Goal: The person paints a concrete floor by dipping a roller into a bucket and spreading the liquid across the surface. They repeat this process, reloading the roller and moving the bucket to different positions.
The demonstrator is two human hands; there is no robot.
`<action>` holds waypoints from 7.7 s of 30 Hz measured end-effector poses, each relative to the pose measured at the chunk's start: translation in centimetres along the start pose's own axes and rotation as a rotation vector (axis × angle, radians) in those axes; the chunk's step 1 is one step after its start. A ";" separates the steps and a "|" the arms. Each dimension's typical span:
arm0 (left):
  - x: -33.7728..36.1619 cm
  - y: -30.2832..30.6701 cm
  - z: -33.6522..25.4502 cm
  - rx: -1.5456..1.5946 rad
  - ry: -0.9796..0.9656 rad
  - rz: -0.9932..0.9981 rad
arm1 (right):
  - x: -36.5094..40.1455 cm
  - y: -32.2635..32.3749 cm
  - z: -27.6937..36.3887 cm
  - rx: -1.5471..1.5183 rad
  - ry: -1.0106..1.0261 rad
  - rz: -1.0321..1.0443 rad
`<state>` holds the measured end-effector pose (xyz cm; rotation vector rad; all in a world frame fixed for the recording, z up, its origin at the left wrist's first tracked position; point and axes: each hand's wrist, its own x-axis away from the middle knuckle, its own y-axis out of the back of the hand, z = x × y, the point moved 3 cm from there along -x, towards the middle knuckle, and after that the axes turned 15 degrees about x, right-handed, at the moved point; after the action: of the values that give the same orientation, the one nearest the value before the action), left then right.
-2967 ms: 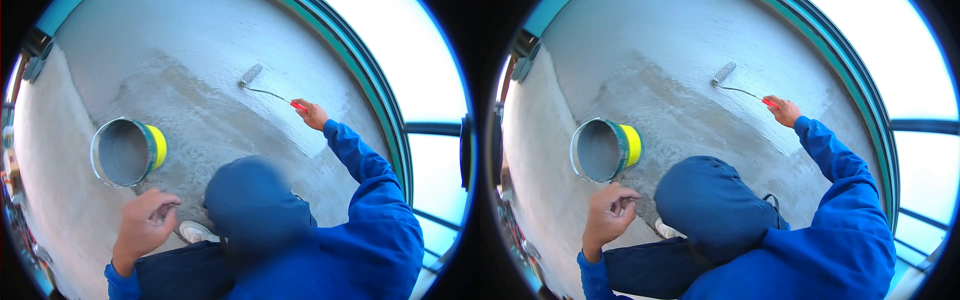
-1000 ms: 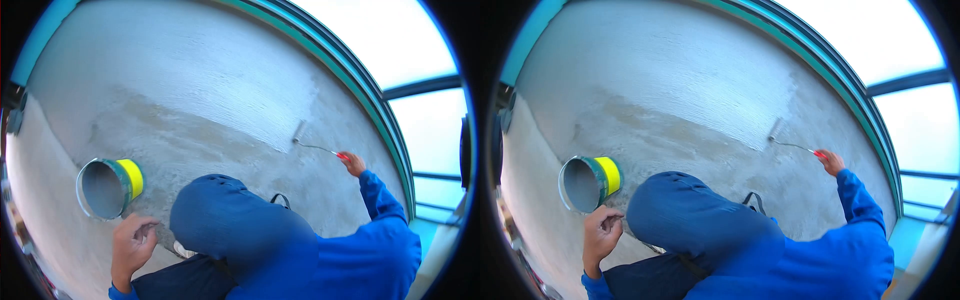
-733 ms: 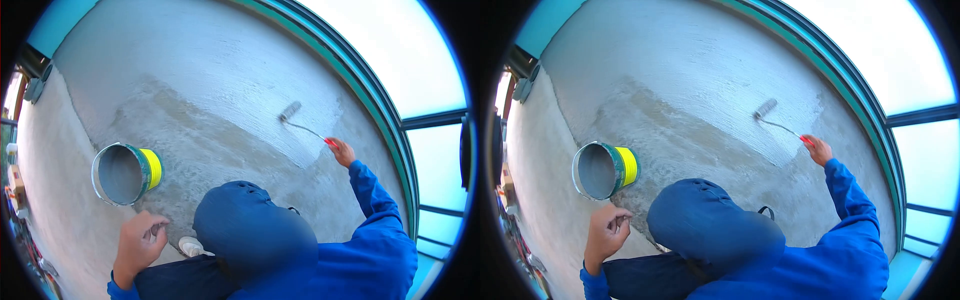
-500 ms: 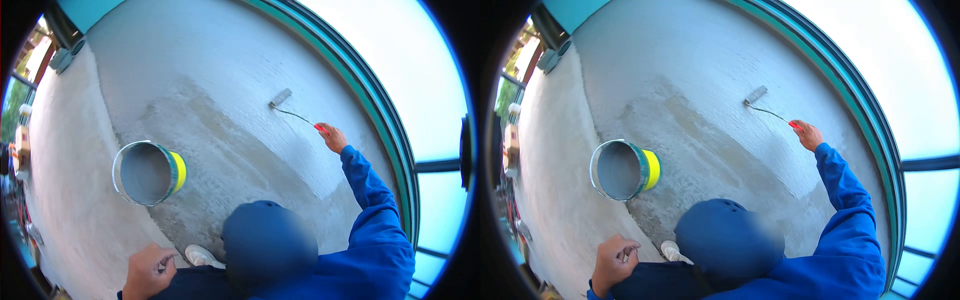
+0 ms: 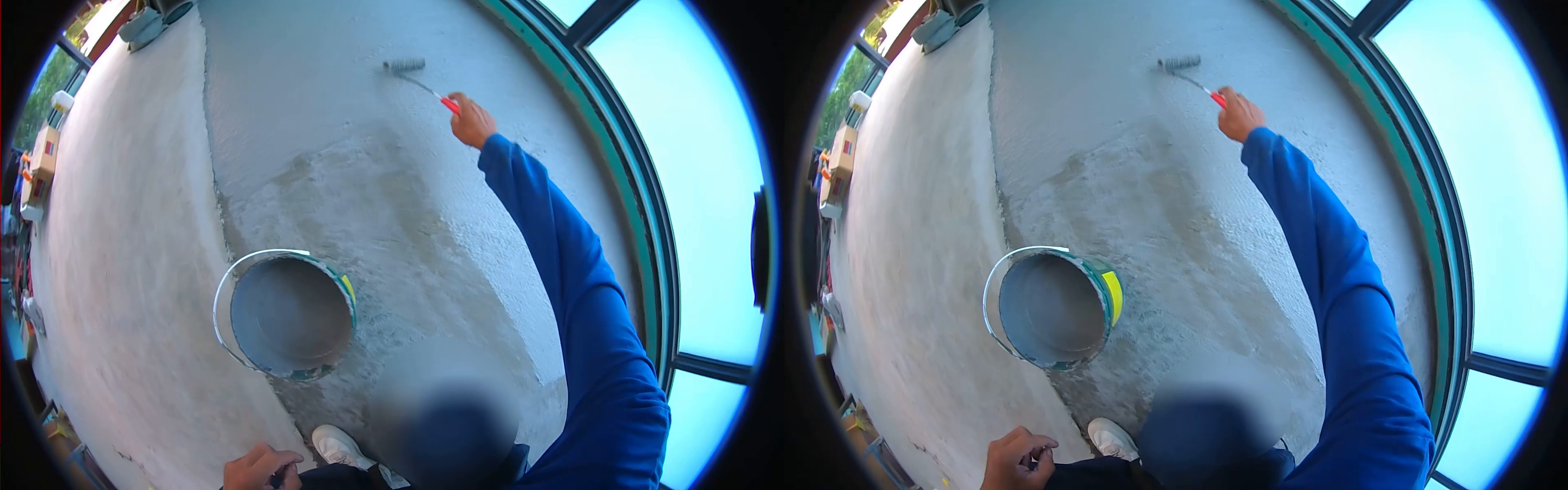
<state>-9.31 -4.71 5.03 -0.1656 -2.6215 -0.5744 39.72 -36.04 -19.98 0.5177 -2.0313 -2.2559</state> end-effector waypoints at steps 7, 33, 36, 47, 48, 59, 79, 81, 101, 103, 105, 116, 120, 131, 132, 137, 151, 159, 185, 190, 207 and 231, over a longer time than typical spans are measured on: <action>0.3 1.1 1.8 -0.001 0.114 -0.004 | -9.8 -1.3 9.0 0.052 -0.035 -0.047; 3.3 -3.6 -0.9 -0.226 -0.181 0.006 | 34.2 10.0 -4.2 -0.187 -0.032 0.283; 3.3 -4.3 -1.6 -0.239 -0.233 0.035 | 42.4 13.2 -5.7 -0.197 -0.099 0.337; -0.7 -0.8 -1.6 -0.247 -0.326 -0.096 | 70.5 24.9 -10.6 -0.138 -0.485 0.557; -1.8 0.6 -1.0 -0.227 -0.324 -0.179 | 72.8 25.8 -11.1 -0.138 -0.516 0.575; -15.7 13.9 8.3 -0.225 -0.106 -0.309 | 71.8 25.1 -10.6 -0.068 -0.442 0.433; -12.3 17.1 16.9 -0.356 0.274 -0.358 | 26.7 35.1 20.2 0.076 0.685 0.194; -11.0 16.8 16.4 -0.337 0.265 -0.368 | 26.2 33.8 23.0 0.173 0.744 0.221; -14.2 18.5 22.1 -0.322 0.278 -0.431 | 29.7 34.1 24.5 0.382 0.712 0.019; -15.2 18.4 22.9 -0.302 0.263 -0.477 | 31.2 34.6 22.7 0.322 0.666 -0.047; -15.9 18.2 22.5 -0.306 0.207 -0.451 | 32.7 34.7 20.7 0.265 0.589 -0.101; -13.5 20.3 25.3 -0.237 0.275 -0.393 | 43.0 25.4 6.9 0.065 -0.078 -0.031; -11.4 21.6 25.8 -0.246 0.363 -0.424 | 43.1 17.3 4.6 0.053 -0.170 -0.040; -9.1 23.7 29.2 -0.200 0.466 -0.397 | 49.0 10.3 0.4 0.089 -0.223 0.326; -9.4 23.6 29.2 -0.201 0.470 -0.393 | 50.8 10.5 -0.3 0.081 -0.237 0.348; -12.1 22.9 29.9 -0.217 0.483 -0.341 | 59.1 13.5 -2.5 0.036 -0.368 0.481; -12.0 22.4 30.6 -0.230 0.580 -0.284 | 79.3 25.3 -7.3 0.040 -0.574 0.523; -11.8 22.5 30.6 -0.231 0.552 -0.269 | 77.1 23.8 -7.8 0.079 -0.583 0.630; -18.1 13.2 13.2 0.508 0.176 -0.108 | 21.7 4.9 7.8 0.163 -0.118 0.380; -18.2 11.1 8.9 0.300 0.048 -0.022 | 12.3 3.8 10.9 0.239 -0.056 0.352; -14.5 4.9 3.1 0.571 0.037 0.017 | 23.5 6.5 9.2 0.186 -0.033 0.405; -13.2 2.0 3.5 0.689 0.016 0.062 | 76.5 22.6 -5.1 0.161 -0.593 0.698</action>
<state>1.51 -1.69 -3.04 -0.0211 -2.6214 0.3584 -34.86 -64.27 -13.99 -0.8376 -2.1372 -1.9256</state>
